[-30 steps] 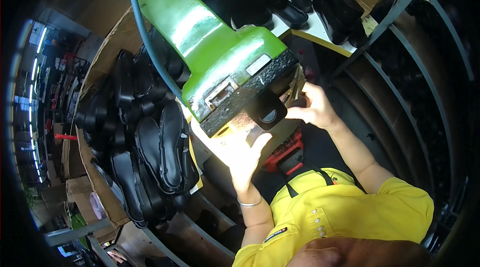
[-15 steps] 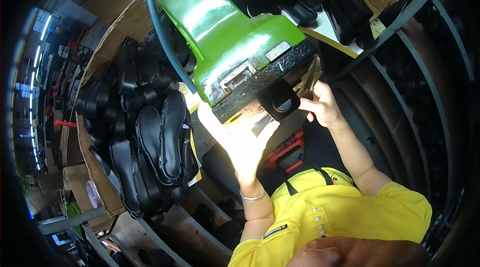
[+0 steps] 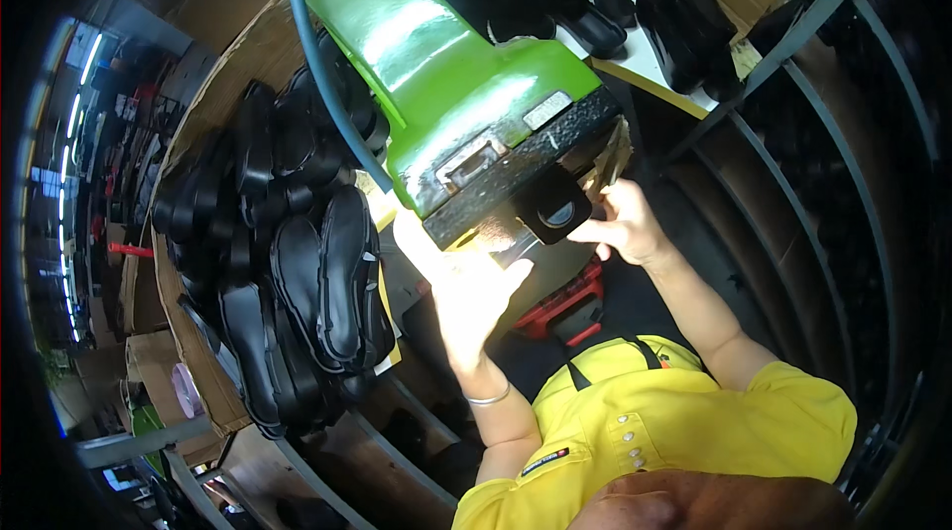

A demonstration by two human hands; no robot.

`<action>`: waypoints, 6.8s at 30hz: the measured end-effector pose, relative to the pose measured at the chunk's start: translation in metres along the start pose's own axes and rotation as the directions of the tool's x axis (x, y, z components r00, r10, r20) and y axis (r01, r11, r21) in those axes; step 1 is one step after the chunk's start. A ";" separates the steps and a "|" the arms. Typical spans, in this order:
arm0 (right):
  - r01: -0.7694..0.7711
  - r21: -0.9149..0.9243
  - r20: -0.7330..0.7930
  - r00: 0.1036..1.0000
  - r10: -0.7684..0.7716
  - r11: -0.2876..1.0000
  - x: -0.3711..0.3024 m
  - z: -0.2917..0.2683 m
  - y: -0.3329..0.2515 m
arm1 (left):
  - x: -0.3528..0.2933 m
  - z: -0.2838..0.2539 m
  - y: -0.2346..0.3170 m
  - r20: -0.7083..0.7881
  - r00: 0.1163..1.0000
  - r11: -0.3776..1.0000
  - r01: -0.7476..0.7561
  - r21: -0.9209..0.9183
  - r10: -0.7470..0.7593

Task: Using a machine to shape or finish shoe outsoles.

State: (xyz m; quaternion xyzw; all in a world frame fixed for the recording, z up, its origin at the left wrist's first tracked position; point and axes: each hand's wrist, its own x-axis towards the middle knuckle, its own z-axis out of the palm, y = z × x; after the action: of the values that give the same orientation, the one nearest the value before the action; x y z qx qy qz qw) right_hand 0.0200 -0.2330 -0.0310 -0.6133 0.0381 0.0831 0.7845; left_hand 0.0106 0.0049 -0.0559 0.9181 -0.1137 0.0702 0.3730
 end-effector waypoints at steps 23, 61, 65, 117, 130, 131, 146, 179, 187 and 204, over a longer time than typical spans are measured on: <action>-0.245 0.037 0.319 0.922 0.221 0.969 -0.060 -0.005 0.149 | 0.008 0.048 0.053 -0.054 0.959 0.734 0.175 -0.656 -0.277; 0.238 -0.040 -0.112 0.964 -0.241 0.970 -0.002 -0.048 -0.027 | -0.010 -0.023 0.030 -0.071 0.994 0.954 0.059 -0.293 -0.084; 0.265 -0.046 -0.170 0.948 -0.269 0.963 0.000 -0.056 -0.040 | 0.004 0.015 0.041 -0.306 0.950 0.996 -0.037 0.076 0.058; 0.110 0.199 -0.046 0.994 -0.103 0.974 -0.003 -0.004 -0.022 | 0.017 -0.031 0.038 -0.221 0.954 0.979 -0.194 0.056 0.202; 0.144 0.121 -0.034 0.989 -0.141 0.982 0.017 -0.029 -0.041 | 0.019 0.005 0.051 -0.466 0.851 0.968 -0.246 0.050 0.241; 0.138 0.118 -0.030 0.990 -0.135 0.984 0.015 -0.027 -0.041 | 0.020 0.008 0.050 -0.472 0.855 0.972 -0.233 0.017 0.213; 0.107 0.086 -0.003 0.994 -0.107 0.991 -0.017 0.019 -0.014 | 0.017 -0.051 -0.010 -0.023 0.981 0.977 -0.190 0.100 0.193; 0.264 0.070 0.018 0.964 -0.266 0.962 -0.006 -0.023 -0.006 | 0.008 -0.026 0.040 -0.263 0.936 0.962 -0.263 -0.078 0.234; 0.190 0.230 0.008 0.980 -0.198 0.954 0.019 -0.042 -0.015 | 0.019 -0.013 0.060 -0.406 0.825 0.918 -0.379 0.118 0.393; 0.115 0.256 0.064 0.989 -0.136 0.960 -0.015 0.018 0.015 | 0.015 -0.055 -0.004 -0.293 0.937 0.965 -0.232 -0.120 0.189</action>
State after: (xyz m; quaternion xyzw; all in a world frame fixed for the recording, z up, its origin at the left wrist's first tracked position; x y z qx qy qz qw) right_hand 0.0023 -0.2133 -0.0382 -0.5062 -0.0226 0.0525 0.8605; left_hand 0.0240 0.0436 -0.0159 0.8502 -0.1629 0.2297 0.4448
